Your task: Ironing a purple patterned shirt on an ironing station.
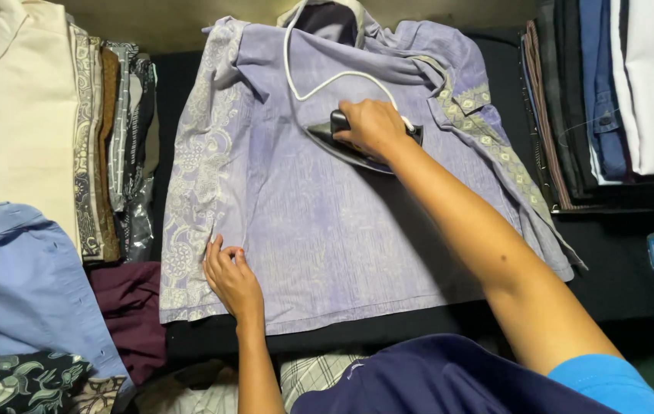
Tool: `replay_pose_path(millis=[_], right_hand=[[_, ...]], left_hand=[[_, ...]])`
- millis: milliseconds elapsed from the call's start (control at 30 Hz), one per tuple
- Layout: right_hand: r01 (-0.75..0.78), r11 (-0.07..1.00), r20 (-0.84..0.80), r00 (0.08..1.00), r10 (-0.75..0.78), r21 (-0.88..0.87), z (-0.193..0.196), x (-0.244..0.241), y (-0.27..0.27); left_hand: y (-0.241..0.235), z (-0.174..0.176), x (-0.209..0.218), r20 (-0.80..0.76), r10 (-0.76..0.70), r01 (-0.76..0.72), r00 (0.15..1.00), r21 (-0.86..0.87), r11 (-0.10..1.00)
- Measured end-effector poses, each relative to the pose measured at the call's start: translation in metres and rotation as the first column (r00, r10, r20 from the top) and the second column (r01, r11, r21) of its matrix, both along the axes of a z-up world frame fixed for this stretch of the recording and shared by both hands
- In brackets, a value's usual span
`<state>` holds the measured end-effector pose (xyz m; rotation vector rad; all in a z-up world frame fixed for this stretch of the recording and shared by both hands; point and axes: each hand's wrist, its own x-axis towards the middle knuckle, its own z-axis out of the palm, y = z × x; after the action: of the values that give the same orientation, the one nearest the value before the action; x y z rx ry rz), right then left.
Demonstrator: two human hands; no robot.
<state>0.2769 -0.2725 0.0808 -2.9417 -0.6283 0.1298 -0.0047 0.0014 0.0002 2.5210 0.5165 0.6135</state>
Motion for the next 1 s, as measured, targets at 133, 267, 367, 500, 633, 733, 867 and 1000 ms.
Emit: replay_pose_path(millis=[133,267,367,500,633,733,867,1000], right_hand=[[-0.193,0.981,-0.123,0.974,0.189,-0.018,0.007,-0.086,0.018],[-0.446,0.895,-0.186,0.879,0.439,0.010,0.020,-0.196,0.028],[-0.580,0.814,-0.073,0.813,0.578,-0.017,0.020,-0.255,0.026],[-0.615,0.788,0.024,0.788,0.615,0.021,0.016,-0.262,0.024],[-0.520,0.854,0.051,0.852,0.520,-0.014,-0.011,-0.198,0.041],[-0.360,0.932,0.049,0.933,0.357,0.047,-0.027,-0.129,0.056],[-0.161,0.986,0.035,0.987,0.159,0.040,-0.020,-0.090,0.070],[-0.201,0.979,-0.045,0.978,0.202,0.016,-0.008,-0.119,0.069]], left_hand=[[0.008,-0.013,0.003,0.078,0.036,-0.035,0.996,-0.022,0.999],[0.012,-0.015,0.006,0.142,0.084,-0.078,0.986,-0.048,0.996],[0.021,-0.015,0.007,0.125,0.139,-0.141,0.982,0.008,0.990],[0.025,-0.007,0.006,0.078,0.173,-0.182,0.982,0.141,0.973],[0.029,-0.014,0.003,0.063,0.162,-0.169,0.985,0.122,0.978],[0.028,-0.009,0.003,0.080,0.168,-0.178,0.982,0.126,0.976],[0.026,0.003,-0.002,0.163,0.109,-0.131,0.980,0.129,0.983],[0.025,0.019,-0.025,0.187,0.101,-0.129,0.977,0.142,0.981]])
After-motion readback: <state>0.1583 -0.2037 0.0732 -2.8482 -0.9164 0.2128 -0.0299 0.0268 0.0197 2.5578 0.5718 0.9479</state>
